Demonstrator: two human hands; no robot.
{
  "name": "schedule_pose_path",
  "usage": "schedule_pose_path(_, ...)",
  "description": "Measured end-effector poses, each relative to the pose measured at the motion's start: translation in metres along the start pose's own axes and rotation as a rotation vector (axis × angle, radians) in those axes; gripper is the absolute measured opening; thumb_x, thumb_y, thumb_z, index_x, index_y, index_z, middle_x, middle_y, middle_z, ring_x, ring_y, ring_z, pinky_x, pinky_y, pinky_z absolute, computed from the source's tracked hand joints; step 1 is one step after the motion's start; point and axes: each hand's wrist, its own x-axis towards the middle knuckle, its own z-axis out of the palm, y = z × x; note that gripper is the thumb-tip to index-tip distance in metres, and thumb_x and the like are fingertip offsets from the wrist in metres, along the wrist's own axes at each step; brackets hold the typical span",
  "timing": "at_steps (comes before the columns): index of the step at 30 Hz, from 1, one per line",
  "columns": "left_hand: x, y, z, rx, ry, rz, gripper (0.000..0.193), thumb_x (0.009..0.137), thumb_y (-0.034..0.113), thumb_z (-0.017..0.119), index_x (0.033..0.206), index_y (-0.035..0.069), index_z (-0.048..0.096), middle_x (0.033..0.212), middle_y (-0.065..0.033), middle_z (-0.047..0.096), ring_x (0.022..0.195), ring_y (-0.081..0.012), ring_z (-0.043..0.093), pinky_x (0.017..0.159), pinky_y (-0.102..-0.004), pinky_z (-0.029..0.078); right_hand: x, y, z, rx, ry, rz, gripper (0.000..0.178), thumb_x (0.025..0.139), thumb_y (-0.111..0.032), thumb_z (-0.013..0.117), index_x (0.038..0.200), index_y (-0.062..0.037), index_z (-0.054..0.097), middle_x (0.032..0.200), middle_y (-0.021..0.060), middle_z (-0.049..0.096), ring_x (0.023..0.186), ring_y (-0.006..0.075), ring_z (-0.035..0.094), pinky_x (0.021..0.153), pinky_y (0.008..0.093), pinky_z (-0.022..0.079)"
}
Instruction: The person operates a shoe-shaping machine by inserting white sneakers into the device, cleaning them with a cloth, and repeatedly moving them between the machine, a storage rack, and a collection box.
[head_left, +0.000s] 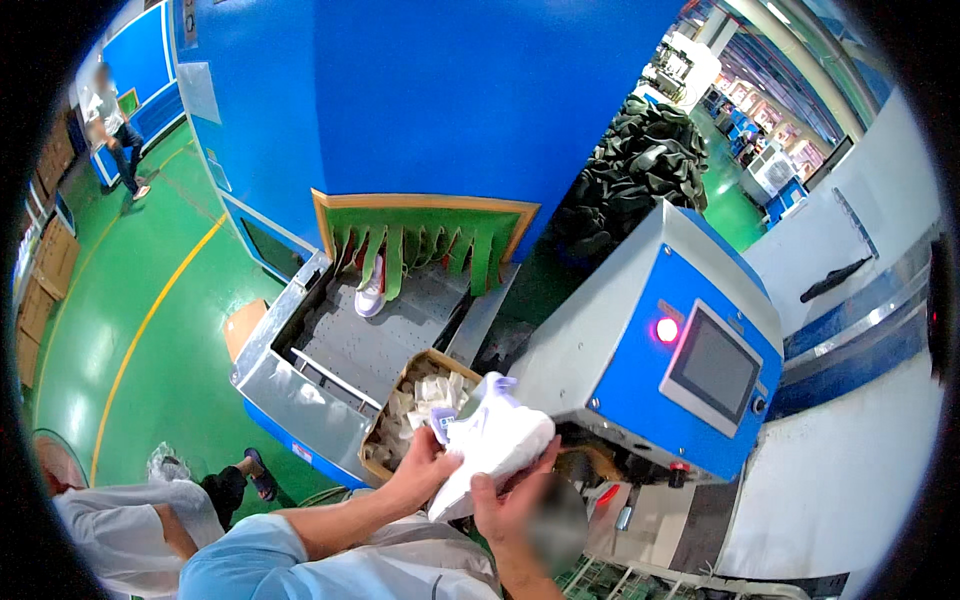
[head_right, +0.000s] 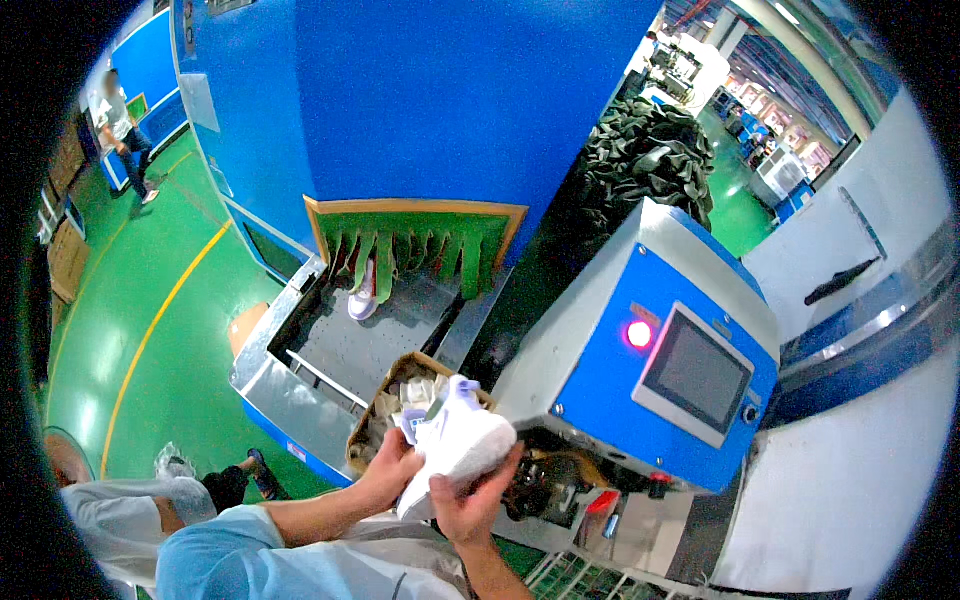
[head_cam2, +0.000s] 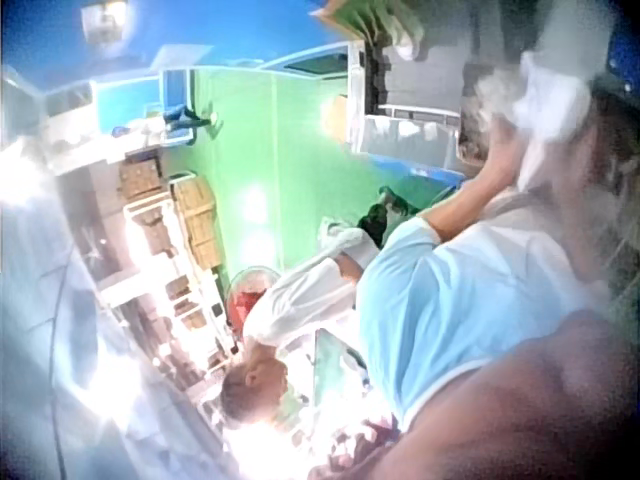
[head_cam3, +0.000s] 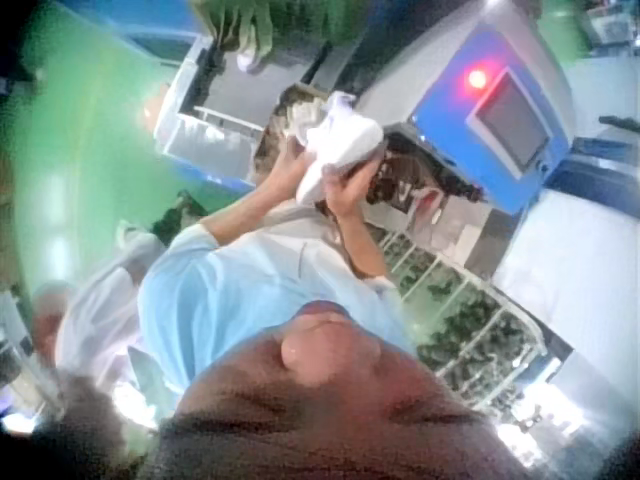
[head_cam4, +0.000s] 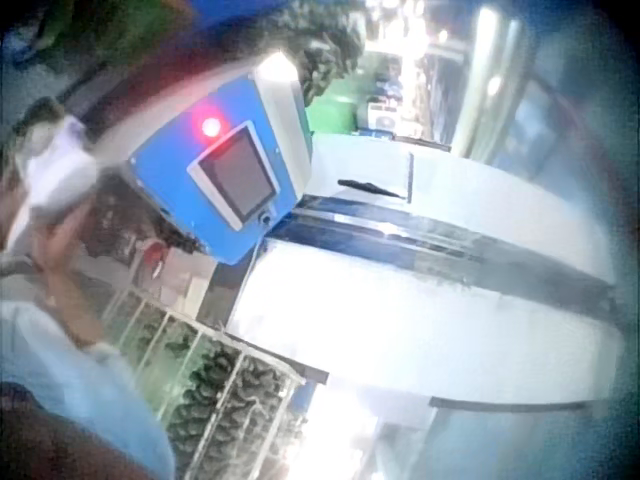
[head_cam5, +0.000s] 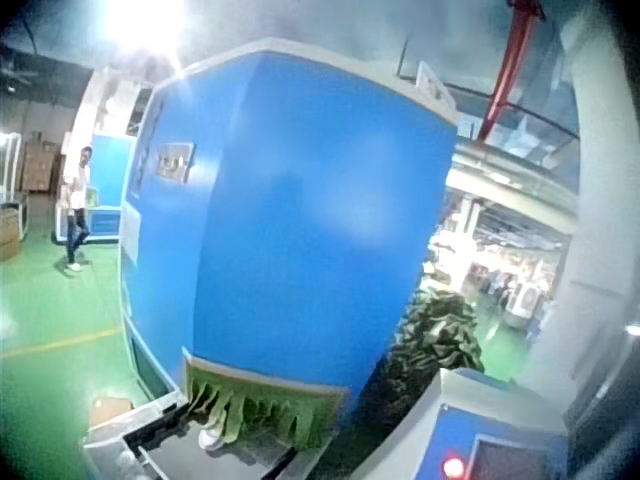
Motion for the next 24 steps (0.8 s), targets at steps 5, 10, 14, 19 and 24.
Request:
schedule_pose_path(5, -0.020, 0.009, 0.063, 0.779, 0.221, 0.188, 0.042, 0.090, 0.038, 0.055, 0.105, 0.001, 0.045, 0.081, -0.0240, 0.058, 0.080, -0.0433, 0.059, 0.073, -0.0476, 0.047, -0.043, 0.017, -0.047, 0.060, 0.113, -0.021, 0.118, 0.070, -0.025, 0.081, 0.147, 0.0053, -0.003, 0.139, 0.0267, 0.035, 0.124, 0.0349, 0.045, 0.103, 0.0404, 0.039)
schedule_pose_path(10, -0.049, -0.024, 0.072, 1.266, -0.088, 0.237, 0.023, 0.090, 0.025, 0.053, 0.081, 0.003, 0.054, 0.075, -0.0202, 0.062, 0.069, -0.0420, 0.061, 0.061, -0.0476, 0.048, -0.083, 0.014, -0.106, -0.059, -0.105, 0.221, 0.099, 0.067, -0.012, 0.075, 0.147, 0.0042, 0.018, 0.133, 0.0204, 0.047, 0.122, 0.0263, 0.049, 0.100, 0.0380, 0.042)
schedule_pose_path(14, -0.053, -0.056, 0.084, 0.835, -0.225, 0.286, 0.018, 0.090, 0.016, 0.046, 0.079, 0.003, 0.052, 0.066, -0.0145, 0.059, 0.059, -0.0315, 0.058, 0.057, -0.0431, 0.047, -0.101, 0.079, -0.154, 0.497, 0.031, 0.309, 0.086, 0.068, -0.020, 0.073, 0.143, -0.0024, 0.034, 0.128, 0.0153, 0.054, 0.117, 0.0305, 0.054, 0.100, 0.0390, 0.043)
schedule_pose_path(19, -0.044, -0.068, 0.112, -0.338, 0.106, -0.483, 0.022, 0.094, 0.016, 0.039, 0.085, 0.003, 0.053, 0.080, -0.0158, 0.061, 0.079, -0.0329, 0.064, 0.068, -0.0421, 0.052, -0.150, 0.073, -0.181, 1.388, 0.304, 0.620, 0.063, 0.080, -0.034, 0.068, 0.133, -0.0061, 0.048, 0.123, 0.0116, 0.059, 0.110, 0.0279, 0.059, 0.096, 0.0424, 0.048)
schedule_pose_path(24, -0.057, -0.080, 0.124, -0.263, -0.132, -0.749, 0.050, 0.096, 0.051, 0.049, 0.111, 0.004, 0.057, 0.100, -0.0075, 0.064, 0.094, -0.0198, 0.062, 0.086, -0.0379, 0.049, -0.162, 0.068, -0.209, 0.877, 0.085, 0.807, 0.066, 0.075, -0.015, 0.068, 0.135, -0.0014, 0.046, 0.122, 0.0139, 0.060, 0.108, 0.0274, 0.061, 0.095, 0.0380, 0.049)
